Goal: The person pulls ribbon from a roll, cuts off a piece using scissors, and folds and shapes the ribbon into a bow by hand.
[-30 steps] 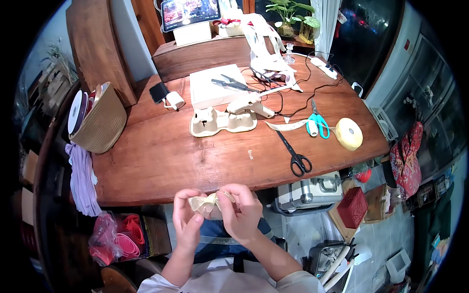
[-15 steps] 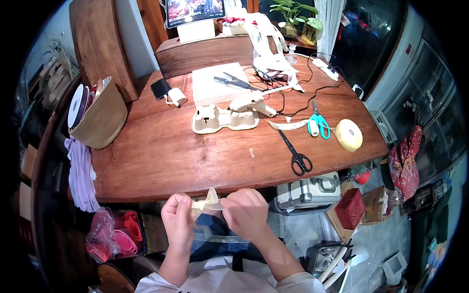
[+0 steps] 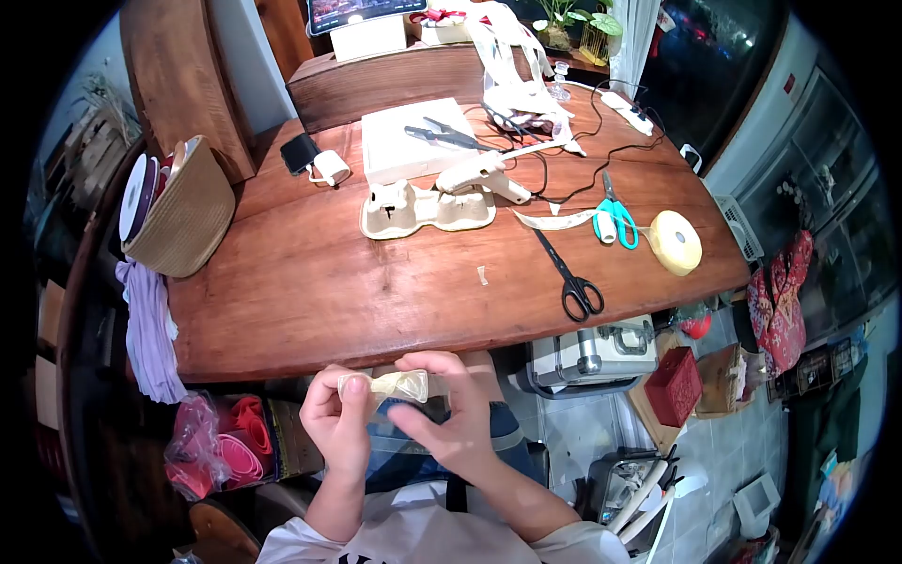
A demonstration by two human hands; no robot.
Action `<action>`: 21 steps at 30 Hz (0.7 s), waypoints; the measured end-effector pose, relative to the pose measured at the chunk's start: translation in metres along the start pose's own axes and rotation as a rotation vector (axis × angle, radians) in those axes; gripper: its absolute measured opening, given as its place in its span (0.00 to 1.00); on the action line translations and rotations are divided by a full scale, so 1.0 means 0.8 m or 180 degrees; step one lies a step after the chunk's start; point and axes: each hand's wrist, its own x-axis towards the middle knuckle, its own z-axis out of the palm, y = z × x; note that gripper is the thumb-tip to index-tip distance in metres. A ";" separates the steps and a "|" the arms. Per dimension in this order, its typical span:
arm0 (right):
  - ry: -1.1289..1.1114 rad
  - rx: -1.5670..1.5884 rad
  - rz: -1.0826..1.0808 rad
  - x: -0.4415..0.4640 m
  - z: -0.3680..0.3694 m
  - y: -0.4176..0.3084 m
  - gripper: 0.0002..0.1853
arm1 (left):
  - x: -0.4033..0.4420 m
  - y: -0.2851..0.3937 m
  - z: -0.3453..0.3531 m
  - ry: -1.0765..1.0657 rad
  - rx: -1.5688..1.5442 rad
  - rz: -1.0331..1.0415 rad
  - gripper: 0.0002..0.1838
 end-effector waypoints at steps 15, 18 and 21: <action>0.0409 0.2775 0.0439 0.003 0.007 0.032 0.14 | -0.001 -0.020 -0.021 0.0071 -0.0896 -0.0092 0.11; 0.0560 0.1944 0.0621 0.002 0.005 0.028 0.14 | 0.003 -0.017 -0.013 0.0299 -0.0421 0.0076 0.13; 0.0774 0.1641 0.0434 -0.001 0.007 0.032 0.14 | 0.000 -0.017 -0.017 0.0343 -0.0645 -0.0244 0.12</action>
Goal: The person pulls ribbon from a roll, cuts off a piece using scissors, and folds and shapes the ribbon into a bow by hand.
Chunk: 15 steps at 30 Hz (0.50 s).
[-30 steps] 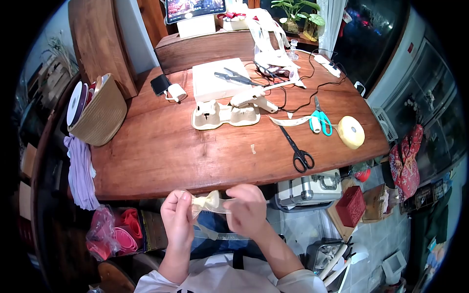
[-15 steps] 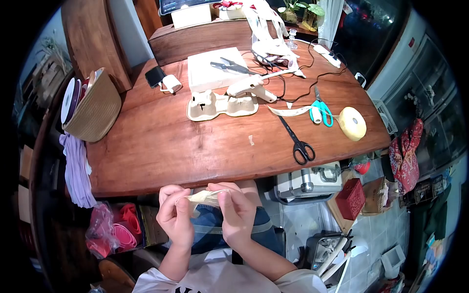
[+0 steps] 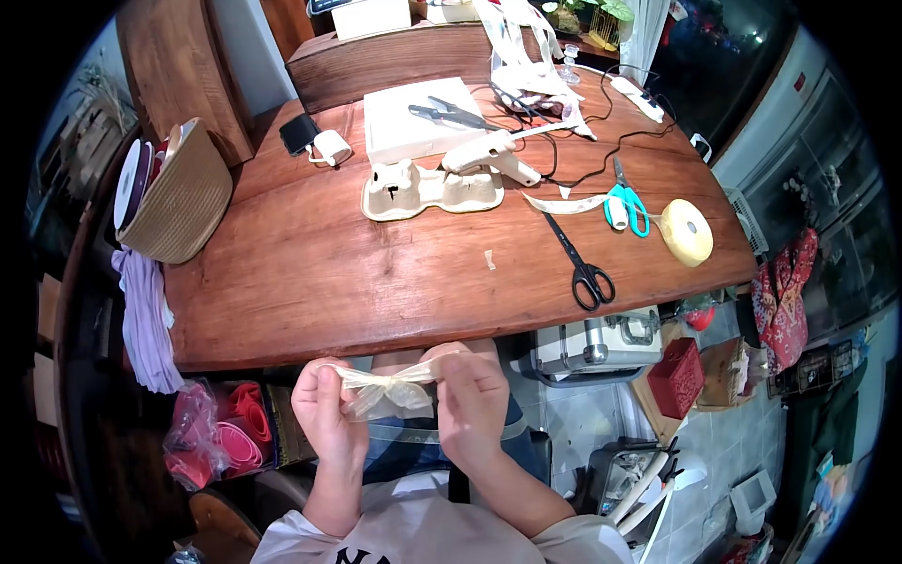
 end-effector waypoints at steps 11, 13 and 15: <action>-0.0273 0.1075 0.0818 0.002 0.015 -0.013 0.21 | 0.008 -0.002 -0.007 -0.0020 -0.0270 -0.0538 0.11; -0.0378 0.0655 0.0813 -0.003 0.011 -0.010 0.21 | 0.006 -0.001 -0.009 -0.0059 -0.0308 -0.0746 0.11; -0.0582 -0.0182 0.0805 -0.008 0.006 -0.006 0.23 | 0.007 0.003 -0.008 -0.0143 -0.0294 -0.0811 0.10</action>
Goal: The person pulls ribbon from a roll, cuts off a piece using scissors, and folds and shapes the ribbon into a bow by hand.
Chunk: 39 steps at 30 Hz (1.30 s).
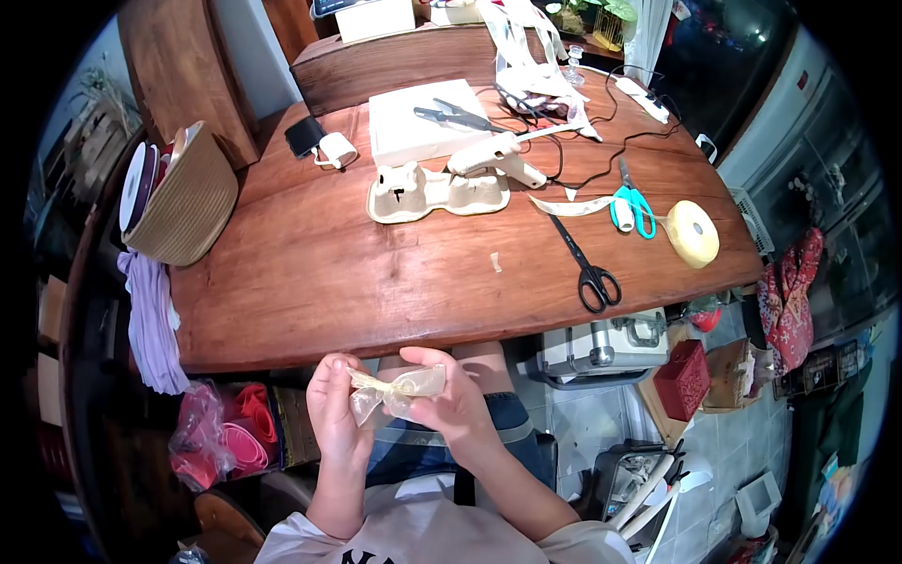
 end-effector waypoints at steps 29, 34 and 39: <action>0.0618 -0.0595 -0.0178 -0.104 -0.064 0.048 0.05 | -0.105 -0.068 -0.058 0.0496 0.1446 0.0707 0.13; 0.0949 -0.0115 -0.0288 -0.137 -0.066 0.058 0.05 | -0.141 -0.070 -0.066 -0.0325 -0.0400 -0.0187 0.20; 0.0876 -0.0122 -0.0791 -0.169 -0.042 0.039 0.05 | -0.176 -0.068 -0.063 -0.0751 -0.0230 -0.0254 0.17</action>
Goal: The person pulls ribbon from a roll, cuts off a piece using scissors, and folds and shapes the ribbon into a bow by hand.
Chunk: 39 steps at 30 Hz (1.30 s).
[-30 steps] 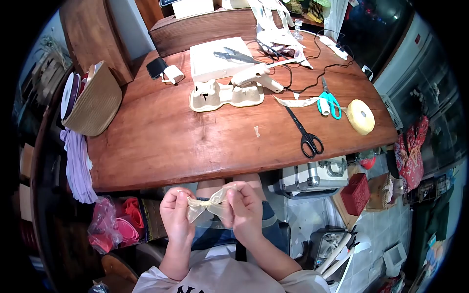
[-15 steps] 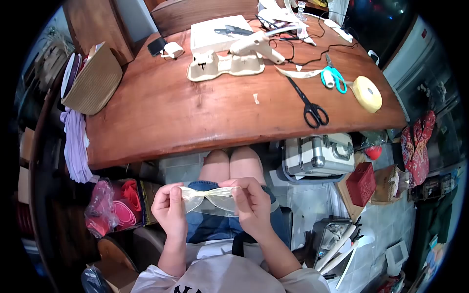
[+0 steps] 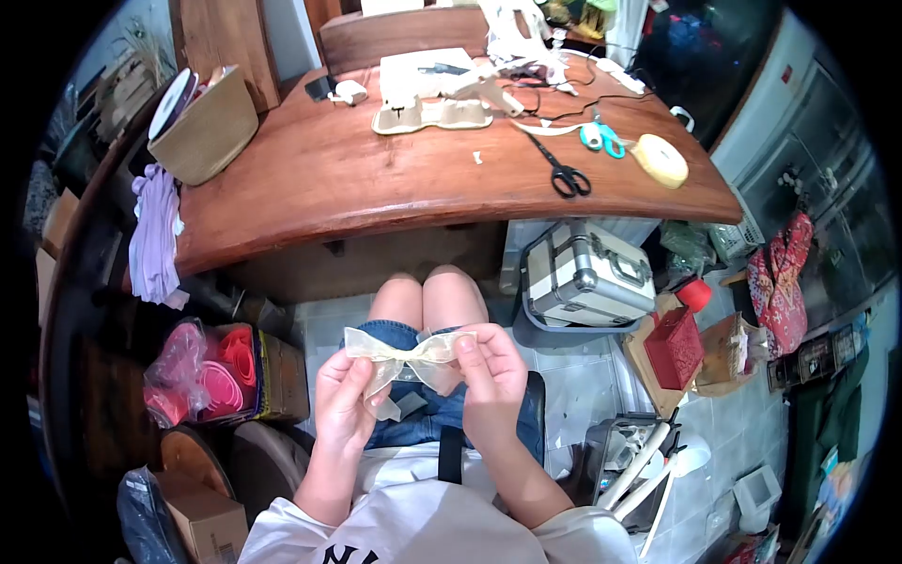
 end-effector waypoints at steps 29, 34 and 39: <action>-0.0094 -0.0575 -0.0639 -0.035 0.014 0.002 0.08 | -0.022 0.007 0.013 -0.0075 0.0172 0.0485 0.06; 0.0040 -0.0482 -0.0630 -0.037 0.018 0.013 0.06 | -0.020 -0.001 0.001 0.0046 0.0302 0.0576 0.10; 0.0074 -0.0605 -0.0726 -0.034 0.012 0.016 0.06 | -0.017 -0.001 0.009 0.0108 0.1322 0.1180 0.02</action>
